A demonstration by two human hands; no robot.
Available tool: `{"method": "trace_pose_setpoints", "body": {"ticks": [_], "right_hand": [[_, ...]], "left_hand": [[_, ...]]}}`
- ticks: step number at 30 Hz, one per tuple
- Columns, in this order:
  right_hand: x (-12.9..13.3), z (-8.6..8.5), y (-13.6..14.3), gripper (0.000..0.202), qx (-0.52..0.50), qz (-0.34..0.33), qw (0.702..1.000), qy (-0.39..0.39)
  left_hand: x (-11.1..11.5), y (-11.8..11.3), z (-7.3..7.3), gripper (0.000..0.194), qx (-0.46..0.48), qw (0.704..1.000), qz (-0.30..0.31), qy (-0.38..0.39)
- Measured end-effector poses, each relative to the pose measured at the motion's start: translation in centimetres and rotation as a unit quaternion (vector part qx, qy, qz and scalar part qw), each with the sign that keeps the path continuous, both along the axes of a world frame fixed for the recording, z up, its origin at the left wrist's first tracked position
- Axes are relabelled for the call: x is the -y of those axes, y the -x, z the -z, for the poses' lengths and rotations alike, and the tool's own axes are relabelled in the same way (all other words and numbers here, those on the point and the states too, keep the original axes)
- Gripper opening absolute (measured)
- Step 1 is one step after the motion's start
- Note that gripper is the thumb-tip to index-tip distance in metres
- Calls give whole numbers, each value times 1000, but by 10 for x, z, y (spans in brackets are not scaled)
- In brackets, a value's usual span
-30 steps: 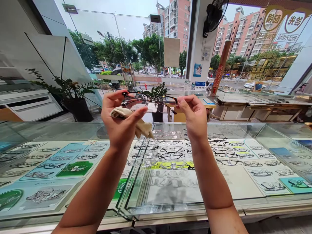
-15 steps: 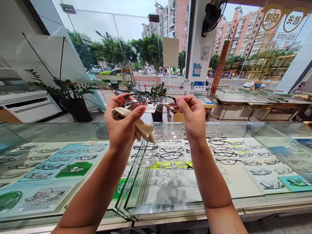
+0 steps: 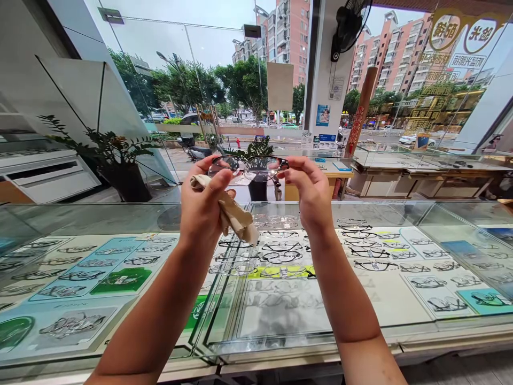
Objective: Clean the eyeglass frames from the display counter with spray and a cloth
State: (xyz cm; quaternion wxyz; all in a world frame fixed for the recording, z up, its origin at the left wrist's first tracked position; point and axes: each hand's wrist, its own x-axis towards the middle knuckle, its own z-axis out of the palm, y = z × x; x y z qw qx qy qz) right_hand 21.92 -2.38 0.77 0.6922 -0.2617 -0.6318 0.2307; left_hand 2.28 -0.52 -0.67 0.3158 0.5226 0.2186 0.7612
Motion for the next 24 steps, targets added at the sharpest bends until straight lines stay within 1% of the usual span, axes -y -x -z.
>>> {"method": "trace_pose_setpoints", "body": {"ticks": [3,5,7,9,11,13,15,17,18,21,24], "right_hand": [[3,0,7,18,48,-15,997,-63],[6,1,11,14,62,-7,992,-109],[9,2,14,10,69,11,989,-131],[11,2,15,9,83,26,988,-130],[14,1,13,9,92,31,986,-139],[16,-1,10,9,95,21,983,-155],[17,-2,7,9,101,6,981,-168],[17,-3,5,8,107,-8,979,-176],[17,-2,4,9,106,-17,978,-181],[17,-2,2,10,92,-38,977,-187],[21,-2,-2,10,94,-40,980,-170]], "left_hand": [[1,0,-1,60,-11,995,80,51],[3,-4,0,57,-10,987,131,88],[4,-10,1,55,-16,974,184,129],[6,-16,2,53,-22,957,234,172],[8,-20,2,49,-12,932,290,219],[11,-23,2,46,2,894,357,272],[14,-24,1,47,17,852,413,321],[19,-24,0,50,32,824,445,349],[21,-25,-1,51,37,818,453,353],[27,-26,-3,50,26,808,472,351],[28,-27,-4,50,10,800,487,349]]}}
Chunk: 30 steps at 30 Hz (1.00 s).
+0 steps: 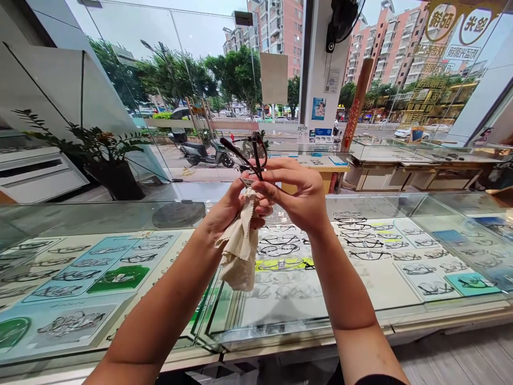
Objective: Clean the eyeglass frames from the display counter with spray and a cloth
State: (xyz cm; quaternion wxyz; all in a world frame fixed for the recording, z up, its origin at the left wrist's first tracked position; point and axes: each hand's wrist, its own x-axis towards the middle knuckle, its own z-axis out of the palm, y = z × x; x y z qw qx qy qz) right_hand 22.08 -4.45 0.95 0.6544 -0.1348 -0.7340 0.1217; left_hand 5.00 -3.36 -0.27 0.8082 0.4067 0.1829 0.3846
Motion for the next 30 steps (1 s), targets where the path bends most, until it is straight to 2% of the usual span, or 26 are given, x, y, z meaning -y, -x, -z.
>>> {"method": "trace_pose_setpoints", "body": {"ticks": [4,7,13,15,17,19,22,25,28,30], "right_hand": [[8,-2,-3,11,1,-12,1000,21],[14,-1,-5,12,-7,7,999,34],[33,-2,-31,11,-10,95,995,28],[42,-3,-48,7,13,122,992,29],[48,0,-68,5,67,155,985,44],[48,10,-89,7,132,189,971,55],[39,39,-117,8,228,226,944,75],[27,78,-138,8,348,255,896,109],[16,112,-149,7,450,266,838,157],[11,130,-152,7,494,262,809,181]], "left_hand": [[-1,-2,2,54,-1,999,30,-20],[-1,-5,6,59,-39,998,29,-49],[1,-11,9,79,-155,973,-58,-164],[0,-8,6,76,-187,954,-104,-212],[-1,-1,2,59,-222,912,-177,-296],[-2,8,-2,38,-250,846,-265,-389],[-7,21,3,18,-263,755,-385,-461],[-18,36,28,14,-276,688,-474,-475],[-34,54,67,13,-330,604,-533,-492],[-46,66,92,13,-354,566,-543,-509]]}}
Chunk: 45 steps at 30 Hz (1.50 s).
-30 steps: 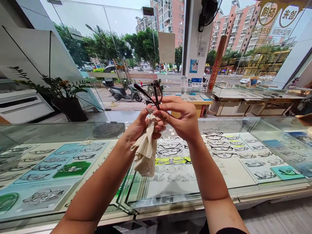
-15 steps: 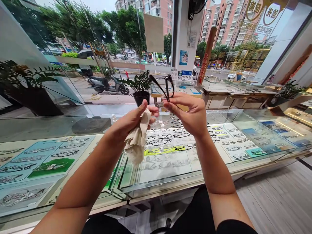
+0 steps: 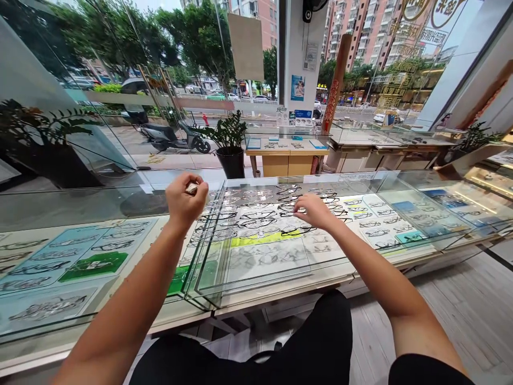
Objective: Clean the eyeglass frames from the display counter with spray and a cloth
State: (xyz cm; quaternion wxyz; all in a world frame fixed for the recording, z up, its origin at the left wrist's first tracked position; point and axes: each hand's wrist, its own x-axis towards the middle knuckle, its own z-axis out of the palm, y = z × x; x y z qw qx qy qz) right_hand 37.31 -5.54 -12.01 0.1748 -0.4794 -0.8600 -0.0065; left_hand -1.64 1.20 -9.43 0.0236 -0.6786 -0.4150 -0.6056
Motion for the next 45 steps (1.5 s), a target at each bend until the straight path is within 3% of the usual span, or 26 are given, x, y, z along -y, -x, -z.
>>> {"method": "trace_pose_setpoints", "body": {"ticks": [3,7,24,29,33,36,41,45], "right_hand": [[-7,18,-2,5,24,-3,999,27],[-14,31,-3,5,57,-6,997,55],[-23,48,-10,25,116,12,988,97],[-14,35,-6,23,108,19,988,104],[-12,14,-3,17,86,76,991,74],[-25,7,1,21,88,138,985,63],[-53,18,13,20,123,182,970,104],[-62,25,22,19,138,197,962,131]], "left_hand": [[-12,12,25,17,-14,999,-34,-14],[-18,14,37,18,-28,998,-56,-4],[-17,16,40,18,-64,996,-54,10],[-19,19,42,18,-59,997,-55,0],[-19,19,43,16,-56,997,-61,4],[-16,14,43,15,-65,996,-52,11],[-10,4,45,12,-105,994,-15,27],[-7,-2,46,16,-127,991,22,26]]}}
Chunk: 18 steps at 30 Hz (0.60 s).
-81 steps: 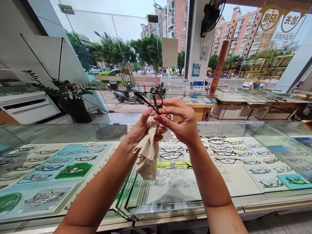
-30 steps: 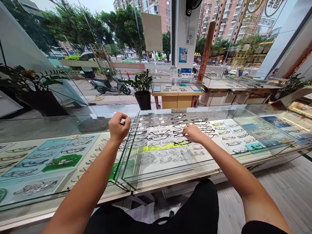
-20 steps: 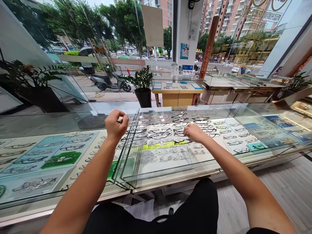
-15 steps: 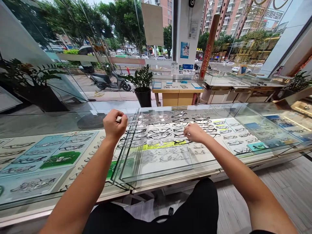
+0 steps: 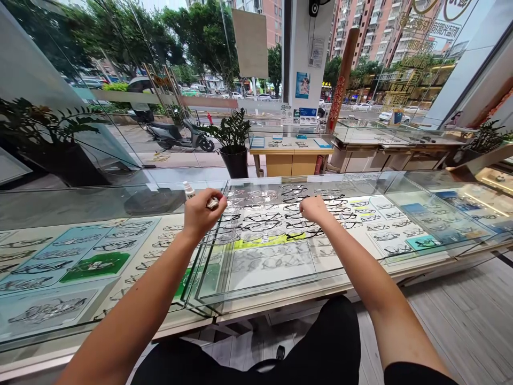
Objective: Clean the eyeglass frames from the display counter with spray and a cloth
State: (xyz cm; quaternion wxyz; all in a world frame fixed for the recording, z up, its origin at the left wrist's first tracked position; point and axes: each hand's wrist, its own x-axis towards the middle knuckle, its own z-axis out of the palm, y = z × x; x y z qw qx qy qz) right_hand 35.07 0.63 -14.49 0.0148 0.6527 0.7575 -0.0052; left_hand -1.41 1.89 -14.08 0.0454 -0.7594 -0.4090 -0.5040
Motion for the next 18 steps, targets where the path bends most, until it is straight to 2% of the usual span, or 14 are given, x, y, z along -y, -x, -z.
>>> {"method": "trace_pose_setpoints", "body": {"ticks": [3,8,12,15,18], "right_hand": [[4,-9,3,20,-11,5,1000,2],[23,-47,6,20,-61,12,997,-43],[35,-70,31,23,-132,-11,987,-88],[33,-70,64,16,-282,-77,948,-126],[23,-56,97,15,-364,-127,912,-144]], "left_hand": [[4,-4,-1,17,-17,1000,20,2],[16,-9,-10,16,-27,999,20,-4],[22,-9,-16,16,4,1000,19,4],[21,-7,-15,17,24,999,11,29],[18,-7,-11,16,32,998,17,58]]}}
